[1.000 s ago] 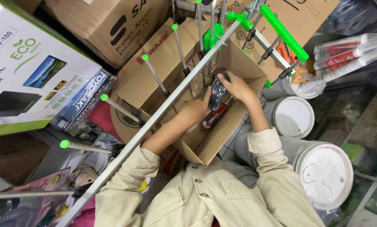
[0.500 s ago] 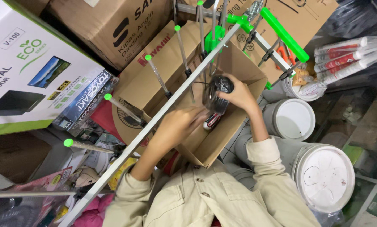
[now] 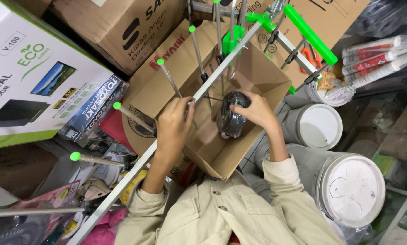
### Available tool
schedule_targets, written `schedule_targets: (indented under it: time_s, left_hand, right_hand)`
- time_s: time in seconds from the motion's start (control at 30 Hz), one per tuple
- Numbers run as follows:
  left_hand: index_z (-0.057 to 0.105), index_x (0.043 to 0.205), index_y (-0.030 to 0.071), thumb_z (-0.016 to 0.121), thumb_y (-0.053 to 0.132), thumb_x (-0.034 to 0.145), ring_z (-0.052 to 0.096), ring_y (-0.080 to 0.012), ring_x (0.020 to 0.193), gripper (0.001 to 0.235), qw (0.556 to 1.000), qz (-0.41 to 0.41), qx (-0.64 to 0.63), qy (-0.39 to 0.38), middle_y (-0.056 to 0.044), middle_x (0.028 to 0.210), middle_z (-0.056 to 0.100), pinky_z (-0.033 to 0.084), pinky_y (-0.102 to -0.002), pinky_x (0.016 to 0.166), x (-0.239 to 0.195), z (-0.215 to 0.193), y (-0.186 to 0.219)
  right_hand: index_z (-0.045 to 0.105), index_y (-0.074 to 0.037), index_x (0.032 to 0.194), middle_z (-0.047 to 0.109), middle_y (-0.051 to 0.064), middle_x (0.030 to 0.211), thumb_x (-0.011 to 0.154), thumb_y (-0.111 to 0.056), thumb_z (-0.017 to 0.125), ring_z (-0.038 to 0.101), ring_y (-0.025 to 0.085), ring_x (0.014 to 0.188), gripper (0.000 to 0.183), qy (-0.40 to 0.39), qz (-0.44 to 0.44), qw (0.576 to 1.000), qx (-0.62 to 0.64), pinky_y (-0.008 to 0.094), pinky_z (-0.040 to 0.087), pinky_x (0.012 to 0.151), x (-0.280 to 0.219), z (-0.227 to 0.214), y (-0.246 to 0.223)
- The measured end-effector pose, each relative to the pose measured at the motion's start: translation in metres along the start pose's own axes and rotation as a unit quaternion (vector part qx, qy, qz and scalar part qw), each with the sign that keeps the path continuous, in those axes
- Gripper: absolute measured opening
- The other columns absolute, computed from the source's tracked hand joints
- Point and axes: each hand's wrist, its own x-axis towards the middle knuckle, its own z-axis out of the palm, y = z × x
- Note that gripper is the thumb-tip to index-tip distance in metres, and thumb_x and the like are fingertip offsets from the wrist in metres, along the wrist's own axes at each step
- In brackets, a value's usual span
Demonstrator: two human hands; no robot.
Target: The person assembles a television antenna by connecting the metal bars to the green frame and then placing a roll of coaxial cable into the center of the structure.
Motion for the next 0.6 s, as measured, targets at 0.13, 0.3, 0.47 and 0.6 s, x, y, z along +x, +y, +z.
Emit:
schedule_targets:
  time_s: [0.13,0.3,0.47,0.6]
  left_hand:
    - [0.067,0.118,0.000,0.066,0.008,0.098,0.069,-0.0373,0.088,0.021,0.999,0.033,-0.024,-0.012,-0.017,0.099,0.068,0.054,-0.045,0.076,0.006,0.009,0.000]
    - [0.054,0.139,-0.008,0.056,-0.009,0.092,0.068,-0.0460,0.091,0.047,0.997,0.029,0.000,-0.071,-0.025,0.112,0.065,0.055,-0.051,0.076,0.014,0.012,-0.006]
    - [0.034,0.144,-0.018,0.056,-0.010,0.077,0.066,-0.0527,0.092,0.071,0.991,0.028,0.010,-0.128,-0.041,0.128,0.056,0.055,-0.053,0.076,0.026,0.040,-0.020]
    - [0.030,0.143,-0.014,0.053,-0.008,0.078,0.069,-0.0511,0.110,0.069,0.986,0.136,0.094,0.009,-0.039,0.123,0.062,0.058,-0.048,0.093,0.038,0.079,-0.034]
  right_hand:
    - [0.071,-0.006,0.125,0.077,0.016,0.106,0.078,-0.039,0.080,0.076,0.024,0.100,0.058,0.005,-0.011,1.000,0.020,0.036,0.056,0.092,0.017,0.010,0.010]
    - [0.072,-0.003,0.122,0.078,0.012,0.104,0.082,-0.034,0.077,0.074,0.018,0.095,0.051,-0.032,-0.024,0.995,0.097,0.032,0.057,0.090,0.029,0.014,0.012]
    - [0.070,0.002,0.124,0.077,0.010,0.110,0.085,-0.030,0.076,0.070,0.015,0.099,0.051,-0.064,-0.057,0.985,0.152,0.031,0.055,0.093,0.031,0.014,0.018]
    - [0.063,0.002,0.134,0.074,0.007,0.112,0.086,-0.025,0.077,0.068,0.012,0.098,0.057,-0.066,-0.046,0.972,0.219,0.029,0.055,0.089,0.028,0.014,0.021]
